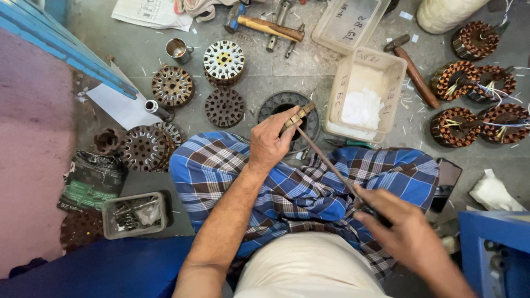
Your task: The person inserts white insulating pieces into the slots of a motor stator while seated on the floor. They use a metal rod to press the pieces into place and a hammer to tap them securely. The person handles multiple stators and repeatedly inserts and adjusts the insulating pieces.
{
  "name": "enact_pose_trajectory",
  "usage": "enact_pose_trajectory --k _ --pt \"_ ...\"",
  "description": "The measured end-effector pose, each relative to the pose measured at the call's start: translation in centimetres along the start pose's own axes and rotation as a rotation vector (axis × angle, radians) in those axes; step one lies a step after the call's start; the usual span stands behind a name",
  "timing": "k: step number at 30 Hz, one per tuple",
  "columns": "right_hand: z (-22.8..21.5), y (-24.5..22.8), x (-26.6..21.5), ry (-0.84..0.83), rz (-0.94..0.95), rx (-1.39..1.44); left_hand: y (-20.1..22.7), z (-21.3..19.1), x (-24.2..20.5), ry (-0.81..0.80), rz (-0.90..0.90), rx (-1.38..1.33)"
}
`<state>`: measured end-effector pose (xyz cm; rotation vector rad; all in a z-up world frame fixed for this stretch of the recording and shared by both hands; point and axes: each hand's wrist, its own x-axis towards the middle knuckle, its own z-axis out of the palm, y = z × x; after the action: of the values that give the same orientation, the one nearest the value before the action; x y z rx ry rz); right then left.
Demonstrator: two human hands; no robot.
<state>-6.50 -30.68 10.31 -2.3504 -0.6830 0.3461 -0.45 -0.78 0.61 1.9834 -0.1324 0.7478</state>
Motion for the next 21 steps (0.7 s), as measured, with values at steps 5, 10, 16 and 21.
enact_pose_trajectory --k 5,10,16,21 --pt "0.1 -0.6 -0.6 -0.133 0.344 0.219 -0.4 -0.1 0.5 0.037 -0.163 -0.054" --pt "0.3 0.5 -0.3 -0.001 0.401 0.327 -0.5 -0.6 1.1 -0.007 -0.275 -0.212" --pt "2.3 2.8 1.2 0.053 0.438 0.435 -0.2 -0.5 2.3 -0.067 -0.246 -0.179" --pt "3.0 3.6 1.3 0.024 0.465 0.504 -0.5 0.1 3.3 -0.067 -0.259 -0.124"
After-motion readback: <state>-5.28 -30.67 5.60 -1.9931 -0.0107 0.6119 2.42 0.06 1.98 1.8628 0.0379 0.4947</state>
